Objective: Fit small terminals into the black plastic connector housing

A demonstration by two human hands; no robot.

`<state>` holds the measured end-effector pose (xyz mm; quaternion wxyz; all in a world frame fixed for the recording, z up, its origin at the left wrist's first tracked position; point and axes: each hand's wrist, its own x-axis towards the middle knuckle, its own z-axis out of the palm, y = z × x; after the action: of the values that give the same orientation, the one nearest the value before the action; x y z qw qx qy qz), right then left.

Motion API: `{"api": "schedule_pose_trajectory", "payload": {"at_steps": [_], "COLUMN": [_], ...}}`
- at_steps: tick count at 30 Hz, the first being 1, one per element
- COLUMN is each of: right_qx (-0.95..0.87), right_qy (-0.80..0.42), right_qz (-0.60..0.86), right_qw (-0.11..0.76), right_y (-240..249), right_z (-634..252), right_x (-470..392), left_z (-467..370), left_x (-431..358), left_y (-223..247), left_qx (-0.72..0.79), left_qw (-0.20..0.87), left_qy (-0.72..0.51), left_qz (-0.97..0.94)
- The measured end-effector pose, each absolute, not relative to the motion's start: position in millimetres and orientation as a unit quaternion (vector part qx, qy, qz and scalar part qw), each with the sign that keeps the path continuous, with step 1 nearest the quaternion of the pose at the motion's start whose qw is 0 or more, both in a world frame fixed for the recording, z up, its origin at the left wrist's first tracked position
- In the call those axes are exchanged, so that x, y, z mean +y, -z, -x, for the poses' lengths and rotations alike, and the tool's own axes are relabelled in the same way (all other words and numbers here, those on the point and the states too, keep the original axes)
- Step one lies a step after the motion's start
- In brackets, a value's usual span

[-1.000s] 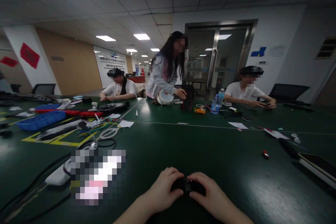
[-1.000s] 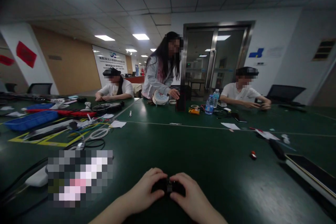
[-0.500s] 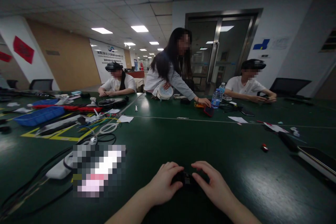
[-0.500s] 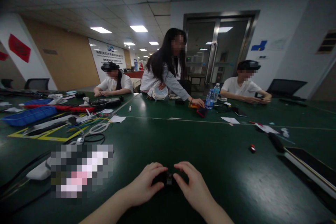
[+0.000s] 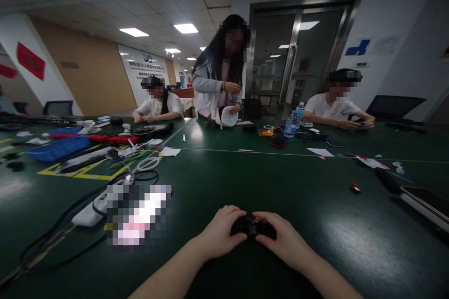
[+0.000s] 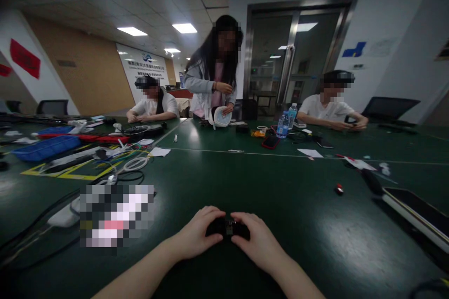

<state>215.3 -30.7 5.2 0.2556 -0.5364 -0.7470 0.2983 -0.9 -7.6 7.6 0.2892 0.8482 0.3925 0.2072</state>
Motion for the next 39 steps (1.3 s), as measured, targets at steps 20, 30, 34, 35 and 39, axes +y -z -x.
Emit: {"api": "schedule_pose_trajectory", "payload": {"at_steps": [20,30,34,35,39], "right_qx": [-0.764,-0.728,-0.715,-0.713,-0.703], "right_qy": [-0.277,-0.308,-0.312,-0.313,-0.316], "right_qz": [0.508,0.511,0.524,0.526,0.523], "right_qw": [0.284,0.337,0.342,0.342,0.364], "right_y": [-1.3,-3.4,-8.5,-9.7,-13.7], "right_z": [-209.2,-209.8,-214.2,-215.0,-216.8], "right_x": [-31.6,-30.1,-29.6,-29.6,-30.2], "left_z": [1.3,-0.1,0.4,0.4,-0.1], "left_x": [-7.2,-5.5,-6.3,-6.3,-6.0], "left_y": [-7.7,-4.0,-6.0,-6.4,-5.8], "left_qx": [0.395,0.397,0.400,0.400,0.404], "left_qw": [0.289,0.274,0.281,0.282,0.284], "left_qy": [-0.206,-0.200,-0.196,-0.196,-0.201], "left_qz": [-0.847,-0.853,-0.850,-0.850,-0.846]}}
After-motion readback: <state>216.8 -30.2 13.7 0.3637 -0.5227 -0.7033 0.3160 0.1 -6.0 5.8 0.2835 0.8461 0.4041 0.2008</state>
